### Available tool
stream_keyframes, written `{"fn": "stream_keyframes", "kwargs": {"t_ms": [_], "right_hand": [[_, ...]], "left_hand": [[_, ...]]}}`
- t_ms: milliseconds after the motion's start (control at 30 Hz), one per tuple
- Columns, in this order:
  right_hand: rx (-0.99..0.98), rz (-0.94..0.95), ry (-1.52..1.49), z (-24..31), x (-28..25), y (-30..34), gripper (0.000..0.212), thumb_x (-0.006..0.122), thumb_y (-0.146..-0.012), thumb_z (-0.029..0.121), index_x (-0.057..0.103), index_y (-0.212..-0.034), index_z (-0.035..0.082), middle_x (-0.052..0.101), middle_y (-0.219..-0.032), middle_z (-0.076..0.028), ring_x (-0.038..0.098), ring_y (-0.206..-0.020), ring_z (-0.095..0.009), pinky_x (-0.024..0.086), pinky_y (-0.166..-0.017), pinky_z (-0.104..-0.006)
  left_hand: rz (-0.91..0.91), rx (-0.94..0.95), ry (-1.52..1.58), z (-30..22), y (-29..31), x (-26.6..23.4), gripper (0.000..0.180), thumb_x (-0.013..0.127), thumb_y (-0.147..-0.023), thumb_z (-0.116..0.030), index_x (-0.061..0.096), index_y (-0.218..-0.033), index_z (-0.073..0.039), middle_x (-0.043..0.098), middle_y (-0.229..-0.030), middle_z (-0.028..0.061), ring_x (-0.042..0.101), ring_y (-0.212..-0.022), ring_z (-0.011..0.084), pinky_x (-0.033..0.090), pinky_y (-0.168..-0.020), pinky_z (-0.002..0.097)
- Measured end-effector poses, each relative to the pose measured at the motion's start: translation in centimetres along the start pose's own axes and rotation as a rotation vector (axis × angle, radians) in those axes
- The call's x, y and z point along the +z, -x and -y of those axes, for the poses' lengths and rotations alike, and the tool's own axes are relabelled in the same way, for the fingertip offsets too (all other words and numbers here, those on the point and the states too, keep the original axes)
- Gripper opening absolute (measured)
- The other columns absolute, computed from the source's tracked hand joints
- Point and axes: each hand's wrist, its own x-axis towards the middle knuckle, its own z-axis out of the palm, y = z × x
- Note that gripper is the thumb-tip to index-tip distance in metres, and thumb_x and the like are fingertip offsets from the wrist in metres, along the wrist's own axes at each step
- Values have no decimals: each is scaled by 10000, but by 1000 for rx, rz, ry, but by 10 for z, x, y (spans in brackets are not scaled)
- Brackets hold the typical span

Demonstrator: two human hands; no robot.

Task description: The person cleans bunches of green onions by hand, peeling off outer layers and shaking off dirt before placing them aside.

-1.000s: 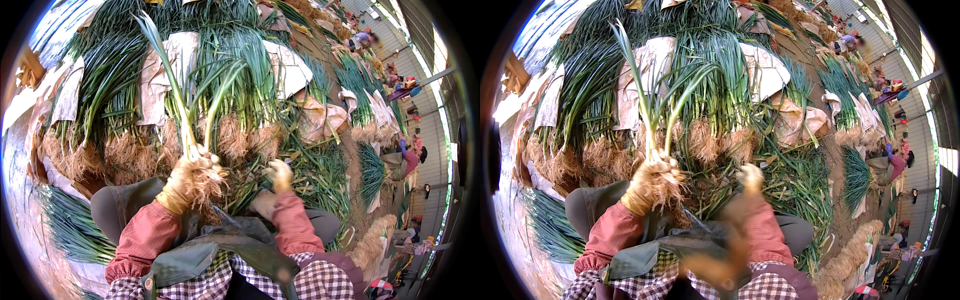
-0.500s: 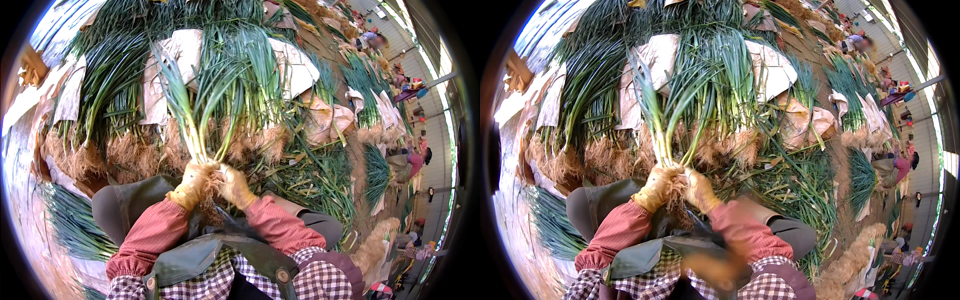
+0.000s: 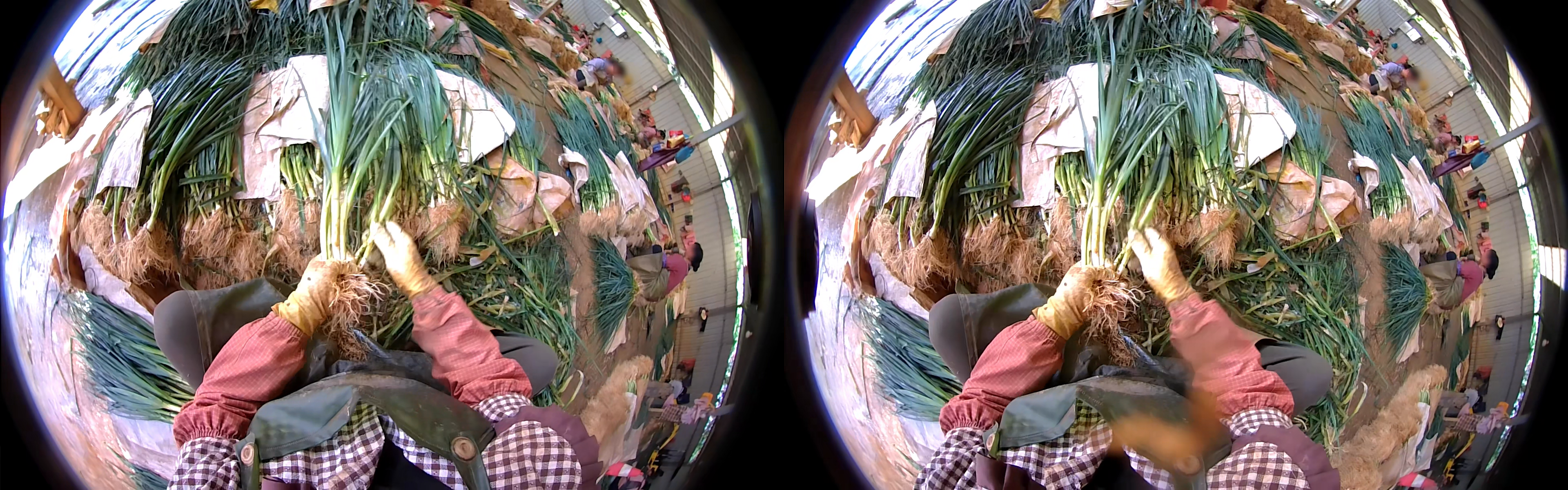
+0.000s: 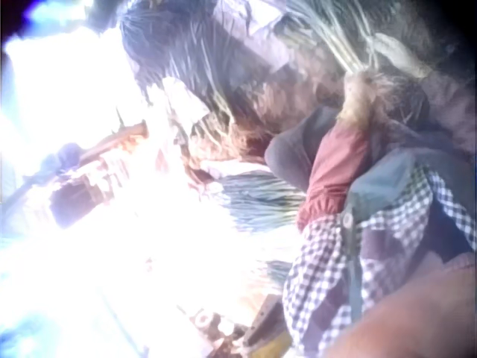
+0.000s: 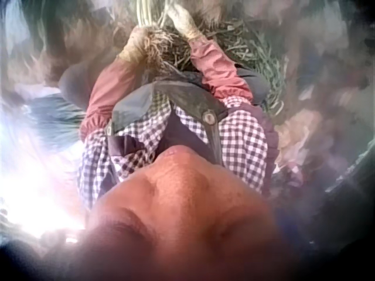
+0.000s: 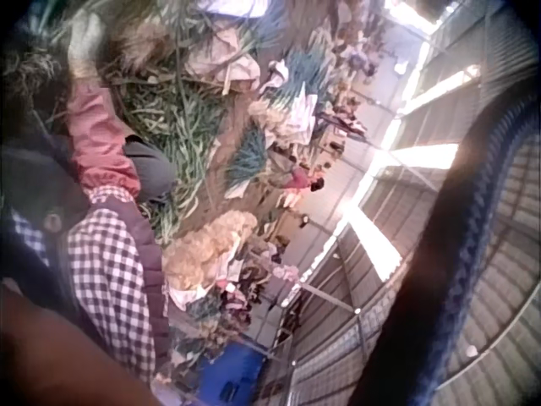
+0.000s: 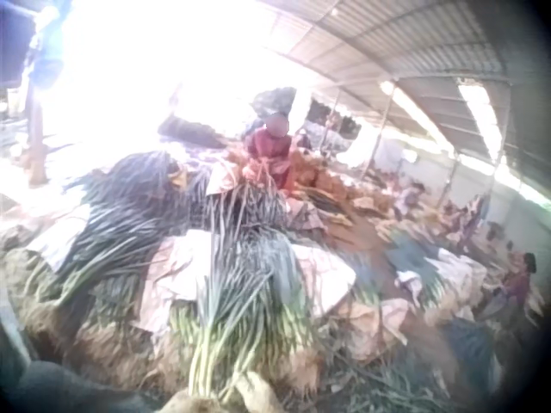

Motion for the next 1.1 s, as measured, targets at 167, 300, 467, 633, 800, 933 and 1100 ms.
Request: {"fn": "stream_keyframes", "kwargs": {"t_ms": [167, 300, 467, 633, 800, 933, 1100], "right_hand": [[-130, 2, 423, -53, 44, 49, 177, 456, -901, 192, 532, -936, 36, 541, -697, -39, 509, -590, -114, 445, -521, -225], [155, -180, -85, -62, 12, 25, 270, 481, -887, 317, 539, -937, 59, 536, -704, -54, 474, -508, -106, 424, -444, -240], [377, -104, -666, -67, -19, -31, 241, 510, -878, 301, 526, -865, 61, 490, -598, -6, 414, -419, -83, 305, -355, -228], [651, -307, -783, -77, 14, -21, 72, 518, -846, 159, 508, -834, 88, 491, -593, 3, 416, -406, -105, 345, -361, -255], [430, 270, 47, -201, 2, 46, 150, 526, -796, 116, 517, -925, 39, 558, -750, -69, 549, -705, -206, 480, -638, -323], [420, 100, 279, -155, -18, 36, 354, 524, -758, 56, 461, -1104, 16, 568, -1005, -135, 563, -713, -210, 495, -643, -304], [42, 109, -866, -61, -31, -12, 575, 470, -763, -1, 273, -1304, -16, 435, -1267, -174, 574, -738, -127, 498, -624, -229]], "left_hand": [[-201, 12, -15, 23, -21, -26, 80, 505, -779, 16, 537, -846, 47, 549, -661, 119, 558, -503, 247, 502, -437, 347], [-174, 60, -203, 22, -19, -20, 103, 533, -784, 8, 512, -881, 37, 537, -649, 116, 563, -494, 254, 507, -404, 382], [-155, 121, -503, 27, -18, -10, 139, 590, -745, 23, 519, -864, 18, 556, -672, 86, 552, -551, 170, 499, -475, 283], [-207, 57, -323, 26, -13, -13, 157, 606, -721, 28, 530, -857, 10, 557, -659, 92, 562, -530, 200, 491, -442, 312], [-186, 56, -272, 30, -24, -10, 134, 597, -741, 8, 534, -857, 34, 587, -681, 126, 580, -521, 218, 496, -437, 322], [-65, -29, -78, 25, -25, -19, 118, 525, -801, -21, 543, -888, 57, 607, -729, 150, 605, -588, 234, 515, -497, 324], [182, -141, 164, 37, -30, -20, 126, 485, -816, -36, 544, -886, 51, 605, -788, 176, 613, -683, 263, 532, -618, 353]]}}
